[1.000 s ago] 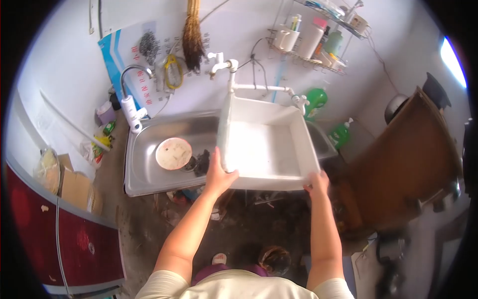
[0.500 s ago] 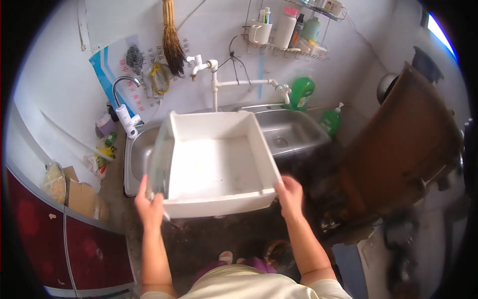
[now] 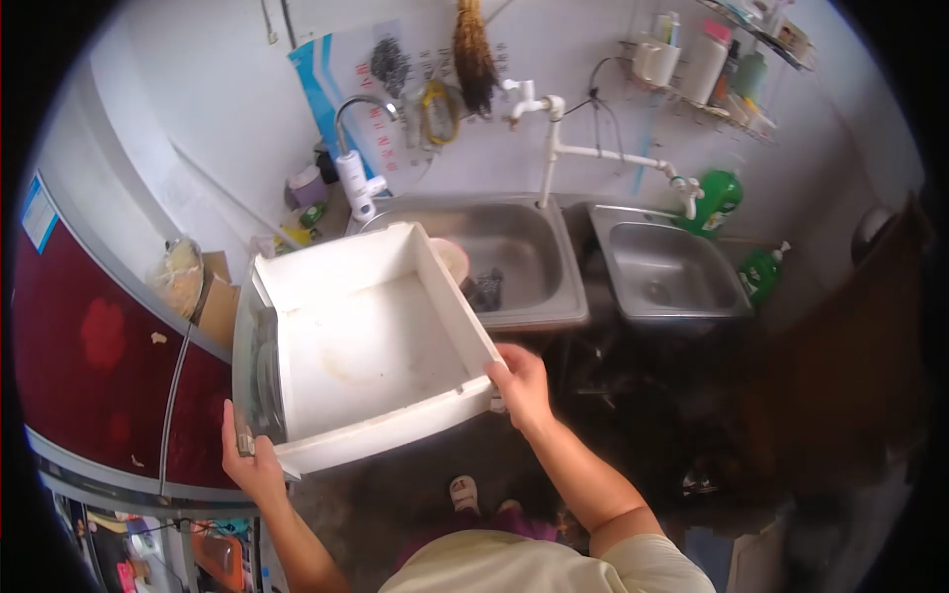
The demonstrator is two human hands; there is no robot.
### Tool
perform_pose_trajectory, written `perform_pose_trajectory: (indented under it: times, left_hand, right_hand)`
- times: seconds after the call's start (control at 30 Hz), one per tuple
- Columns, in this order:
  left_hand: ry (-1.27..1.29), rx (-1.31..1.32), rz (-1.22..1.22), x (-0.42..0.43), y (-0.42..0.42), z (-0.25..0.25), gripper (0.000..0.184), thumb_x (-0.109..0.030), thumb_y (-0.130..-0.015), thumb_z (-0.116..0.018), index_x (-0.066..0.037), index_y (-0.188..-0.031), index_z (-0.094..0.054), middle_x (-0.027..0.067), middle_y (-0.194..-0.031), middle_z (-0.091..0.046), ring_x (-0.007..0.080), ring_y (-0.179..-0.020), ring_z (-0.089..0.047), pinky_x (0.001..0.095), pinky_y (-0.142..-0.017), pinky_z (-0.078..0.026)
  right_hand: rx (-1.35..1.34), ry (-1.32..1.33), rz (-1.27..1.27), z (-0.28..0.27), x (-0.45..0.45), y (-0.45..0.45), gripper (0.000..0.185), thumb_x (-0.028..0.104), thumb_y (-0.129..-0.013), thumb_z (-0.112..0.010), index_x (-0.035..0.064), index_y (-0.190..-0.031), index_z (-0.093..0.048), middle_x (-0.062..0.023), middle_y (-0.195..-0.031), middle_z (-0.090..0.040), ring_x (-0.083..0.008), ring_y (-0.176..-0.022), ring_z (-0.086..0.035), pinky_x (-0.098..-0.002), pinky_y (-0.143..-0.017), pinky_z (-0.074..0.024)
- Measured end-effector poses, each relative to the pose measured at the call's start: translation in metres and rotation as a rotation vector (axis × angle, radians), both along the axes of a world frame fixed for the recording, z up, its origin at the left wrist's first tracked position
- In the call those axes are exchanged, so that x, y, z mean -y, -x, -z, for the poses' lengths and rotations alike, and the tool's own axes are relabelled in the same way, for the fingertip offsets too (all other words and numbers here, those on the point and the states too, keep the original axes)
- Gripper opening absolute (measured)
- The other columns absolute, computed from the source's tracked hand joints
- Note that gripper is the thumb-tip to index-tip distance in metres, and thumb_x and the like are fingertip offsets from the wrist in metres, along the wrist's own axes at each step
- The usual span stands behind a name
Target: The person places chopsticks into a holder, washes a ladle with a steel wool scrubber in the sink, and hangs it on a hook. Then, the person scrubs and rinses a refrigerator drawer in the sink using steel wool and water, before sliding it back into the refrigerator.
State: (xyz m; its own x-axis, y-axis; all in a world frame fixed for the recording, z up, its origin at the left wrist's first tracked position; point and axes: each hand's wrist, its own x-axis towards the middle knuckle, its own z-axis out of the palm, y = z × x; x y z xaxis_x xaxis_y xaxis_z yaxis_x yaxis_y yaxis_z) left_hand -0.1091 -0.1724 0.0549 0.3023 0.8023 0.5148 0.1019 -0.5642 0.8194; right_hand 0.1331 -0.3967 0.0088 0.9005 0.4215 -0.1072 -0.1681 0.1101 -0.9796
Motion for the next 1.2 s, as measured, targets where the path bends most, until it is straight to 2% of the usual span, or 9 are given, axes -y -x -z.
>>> perform_pose_trajectory:
  times: [0.23, 0.47, 0.6, 0.63, 0.73, 0.77, 0.87, 1.0, 1.2]
  left_hand:
    - [-0.065, -0.025, -0.086, -0.037, -0.008, -0.006, 0.060, 0.009, -0.064, -0.040, 0.004, -0.123, -0.047, 0.0171, -0.120, -0.054, 0.0208, -0.107, -0.053, 0.0294, -0.093, -0.038]
    - [-0.317, -0.159, -0.087, -0.045, -0.043, -0.005, 0.057, 0.008, -0.064, -0.043, 0.005, -0.121, -0.048, 0.0224, -0.123, -0.050, 0.0328, -0.113, -0.050, 0.0347, -0.096, -0.036]
    - [-0.419, -0.296, -0.007, -0.022, -0.063, -0.025, 0.047, 0.006, -0.064, -0.044, 0.004, -0.110, -0.057, 0.0267, -0.123, -0.048, 0.0339, -0.106, -0.055, 0.0330, -0.083, -0.045]
    - [-0.278, -0.301, -0.033, -0.011, -0.073, -0.029, 0.044, 0.005, -0.061, -0.043, 0.003, -0.101, -0.062, 0.0258, -0.125, -0.047, 0.0383, -0.113, -0.049, 0.0371, -0.095, -0.037]
    - [-0.444, -0.346, -0.083, -0.004, -0.097, -0.029, 0.040, 0.006, -0.060, -0.043, 0.002, -0.094, -0.064, 0.0255, -0.123, -0.049, 0.0360, -0.105, -0.055, 0.0348, -0.085, -0.045]
    - [-0.476, -0.366, -0.109, -0.002, -0.103, -0.031, 0.038, 0.006, -0.060, -0.044, 0.001, -0.092, -0.065, 0.0253, -0.123, -0.049, 0.0347, -0.100, -0.057, 0.0335, -0.079, -0.046]
    - [-0.521, -0.421, -0.167, 0.006, -0.125, -0.040, 0.033, 0.006, -0.061, -0.045, -0.001, -0.086, -0.065, 0.0256, -0.121, -0.050, 0.0340, -0.094, -0.060, 0.0318, -0.069, -0.048]
    - [-0.406, -0.450, -0.198, 0.028, -0.161, -0.055, 0.031, 0.007, -0.062, -0.047, -0.004, -0.084, -0.065, 0.0274, -0.119, -0.050, 0.0386, -0.100, -0.057, 0.0345, -0.075, -0.048]
    - [-0.423, -0.492, -0.233, 0.040, -0.197, -0.057, 0.031, 0.011, -0.060, -0.047, -0.003, -0.081, -0.066, 0.0290, -0.115, -0.052, 0.0388, -0.100, -0.057, 0.0351, -0.077, -0.048]
  right_hand:
    - [0.019, 0.032, -0.098, 0.007, -0.055, -0.018, 0.025, 0.004, -0.077, -0.056, -0.0050, -0.100, -0.059, -0.0047, -0.077, -0.063, -0.0077, -0.062, -0.053, -0.0214, -0.053, -0.0388]
    - [0.037, 0.143, -0.193, 0.015, -0.059, -0.065, 0.029, 0.002, -0.076, -0.054, -0.0075, -0.104, -0.057, -0.0071, -0.082, -0.063, -0.0105, -0.066, -0.057, -0.0217, -0.057, -0.0449]
    - [0.144, 0.179, -0.231, -0.008, -0.042, -0.110, 0.032, -0.003, -0.071, -0.057, -0.0101, -0.102, -0.057, -0.0122, -0.083, -0.065, -0.0122, -0.068, -0.059, -0.0223, -0.055, -0.0452]
    - [0.155, 0.255, -0.277, -0.026, -0.038, -0.120, 0.029, -0.002, -0.072, -0.059, -0.0089, -0.100, -0.058, -0.0105, -0.081, -0.065, -0.0107, -0.069, -0.059, -0.0222, -0.056, -0.0443]
    - [0.208, 0.352, -0.455, -0.030, -0.035, -0.162, 0.026, 0.005, -0.077, -0.062, -0.0074, -0.100, -0.059, -0.0089, -0.080, -0.065, -0.0094, -0.070, -0.058, -0.0229, -0.055, -0.0436]
    - [0.161, 0.434, -0.561, -0.024, -0.037, -0.182, 0.027, 0.017, -0.084, -0.059, -0.0057, -0.099, -0.060, -0.0086, -0.082, -0.065, -0.0112, -0.071, -0.060, -0.0249, -0.058, -0.0460]
    - [-0.049, 0.401, -0.640, -0.010, -0.055, -0.221, 0.032, 0.025, -0.089, -0.052, -0.0047, -0.097, -0.060, -0.0087, -0.083, -0.065, -0.0133, -0.074, -0.062, -0.0259, -0.061, -0.0485]
    - [1.052, 0.602, -0.754, 0.126, -0.101, -0.309, 0.035, 0.032, -0.076, -0.063, 0.0029, -0.096, -0.062, -0.0144, -0.084, -0.064, -0.0260, -0.078, -0.063, -0.0334, -0.070, -0.0498]
    - [1.145, 1.011, -1.016, 0.230, -0.176, -0.322, 0.036, 0.032, -0.073, -0.066, 0.0035, -0.095, -0.062, -0.0150, -0.084, -0.064, -0.0281, -0.079, -0.062, -0.0345, -0.071, -0.0493]
